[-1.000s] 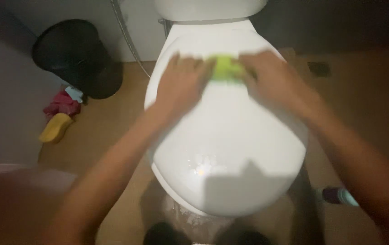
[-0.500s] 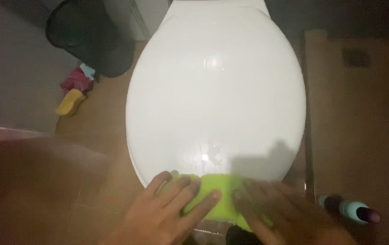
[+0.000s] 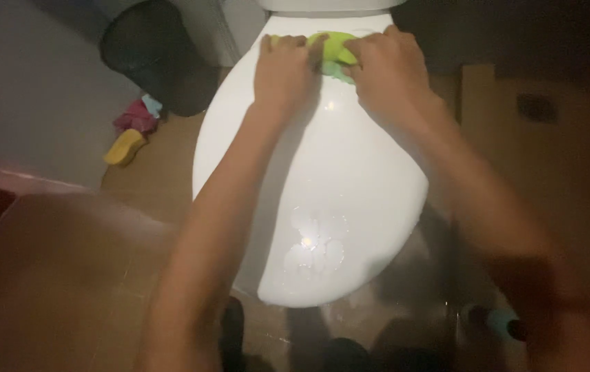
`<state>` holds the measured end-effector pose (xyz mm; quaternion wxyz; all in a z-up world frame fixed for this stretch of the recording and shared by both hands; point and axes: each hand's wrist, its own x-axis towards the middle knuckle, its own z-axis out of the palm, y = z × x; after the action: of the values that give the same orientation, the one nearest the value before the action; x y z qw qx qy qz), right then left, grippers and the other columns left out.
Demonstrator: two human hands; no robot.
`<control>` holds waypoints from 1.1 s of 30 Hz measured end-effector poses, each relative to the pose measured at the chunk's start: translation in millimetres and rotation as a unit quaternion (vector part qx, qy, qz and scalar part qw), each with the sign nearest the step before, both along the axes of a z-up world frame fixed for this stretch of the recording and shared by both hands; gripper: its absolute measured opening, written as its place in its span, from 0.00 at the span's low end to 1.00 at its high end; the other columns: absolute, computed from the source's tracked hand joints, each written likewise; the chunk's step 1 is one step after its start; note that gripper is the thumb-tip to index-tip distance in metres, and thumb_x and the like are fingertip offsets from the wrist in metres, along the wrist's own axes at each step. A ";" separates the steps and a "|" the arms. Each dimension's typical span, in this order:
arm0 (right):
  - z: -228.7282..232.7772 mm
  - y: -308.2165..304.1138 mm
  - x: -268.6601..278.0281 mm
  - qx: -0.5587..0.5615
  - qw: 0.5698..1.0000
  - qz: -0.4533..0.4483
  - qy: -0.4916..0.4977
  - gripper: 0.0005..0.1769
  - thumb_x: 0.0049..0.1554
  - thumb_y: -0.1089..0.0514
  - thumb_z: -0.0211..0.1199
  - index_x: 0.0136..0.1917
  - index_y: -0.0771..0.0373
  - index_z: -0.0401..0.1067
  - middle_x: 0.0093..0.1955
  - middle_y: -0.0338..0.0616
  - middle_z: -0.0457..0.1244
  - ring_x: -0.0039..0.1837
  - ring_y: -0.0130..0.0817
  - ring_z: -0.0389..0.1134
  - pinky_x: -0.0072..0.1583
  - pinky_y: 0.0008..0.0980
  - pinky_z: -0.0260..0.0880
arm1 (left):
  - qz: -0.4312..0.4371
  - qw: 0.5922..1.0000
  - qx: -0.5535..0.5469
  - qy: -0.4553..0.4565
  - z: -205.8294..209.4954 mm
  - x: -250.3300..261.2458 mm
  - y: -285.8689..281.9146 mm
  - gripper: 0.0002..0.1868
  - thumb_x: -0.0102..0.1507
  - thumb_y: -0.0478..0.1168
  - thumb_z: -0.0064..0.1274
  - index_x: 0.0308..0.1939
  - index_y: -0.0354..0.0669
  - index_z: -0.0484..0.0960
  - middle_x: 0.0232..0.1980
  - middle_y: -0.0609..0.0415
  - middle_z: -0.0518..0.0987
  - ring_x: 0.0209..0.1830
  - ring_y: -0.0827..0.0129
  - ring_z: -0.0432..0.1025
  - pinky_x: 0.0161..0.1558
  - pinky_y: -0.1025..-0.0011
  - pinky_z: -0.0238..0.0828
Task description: Scrubbing the exterior surfaces and seat of a toilet using a sponge.
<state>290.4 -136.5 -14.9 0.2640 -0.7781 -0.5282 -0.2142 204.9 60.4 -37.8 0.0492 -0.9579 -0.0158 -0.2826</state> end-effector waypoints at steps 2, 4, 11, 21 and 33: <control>12.4 -17.4 -30.8 -0.037 0.999 -0.015 0.008 0.12 0.61 0.56 0.65 0.54 0.65 0.79 0.50 0.56 0.70 0.52 0.54 0.67 0.56 0.52 0.68 | 0.012 1.000 0.010 -0.002 1.1 -24.9 -11.2 0.23 0.64 0.37 0.49 0.63 0.51 0.81 0.48 0.46 0.83 0.53 0.52 0.75 0.63 0.45 0.60; 46.0 -42.5 -72.9 -0.262 0.957 -0.055 0.111 0.16 0.65 0.49 0.59 0.54 0.63 0.77 0.40 0.52 0.69 0.45 0.46 0.67 0.52 0.48 0.69 | -0.020 0.985 0.014 0.173 29.5 -62.8 -31.2 0.13 0.61 0.42 0.50 0.46 0.42 0.84 0.40 0.45 0.80 0.43 0.51 0.74 0.50 0.53 0.67; -18.6 -131.6 -185.9 -0.176 0.953 0.197 -0.149 0.28 0.55 0.42 0.55 0.67 0.50 0.66 0.64 0.48 0.68 0.61 0.44 0.71 0.66 0.54 0.67 | -0.185 0.969 -0.048 0.155 37.4 -264.4 -93.8 0.32 0.59 0.41 0.52 0.68 0.36 0.72 0.55 0.36 0.79 0.56 0.50 0.73 0.58 0.42 0.65; 40.3 35.6 -123.5 -0.144 0.959 -0.180 0.162 0.14 0.64 0.58 0.57 0.60 0.62 0.76 0.46 0.54 0.69 0.44 0.46 0.68 0.49 0.49 0.71 | -0.074 0.994 -0.075 -0.026 -12.8 -56.8 28.4 0.23 0.65 0.38 0.46 0.64 0.54 0.77 0.57 0.49 0.81 0.63 0.52 0.70 0.65 0.41 0.57; 40.9 -5.7 -238.8 -0.394 0.884 -0.201 0.150 0.22 0.61 0.46 0.61 0.64 0.55 0.72 0.38 0.47 0.70 0.37 0.36 0.71 0.38 0.38 0.75 | -0.144 0.986 -0.087 0.010 -5.4 -228.2 -15.1 0.25 0.59 0.36 0.49 0.61 0.37 0.78 0.47 0.41 0.79 0.52 0.50 0.73 0.63 0.39 0.60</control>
<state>51.5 -142.2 26.0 -0.0370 -0.9304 -0.3551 0.0827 -23.3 45.4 -43.2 -0.0754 -0.9534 0.0985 -0.2751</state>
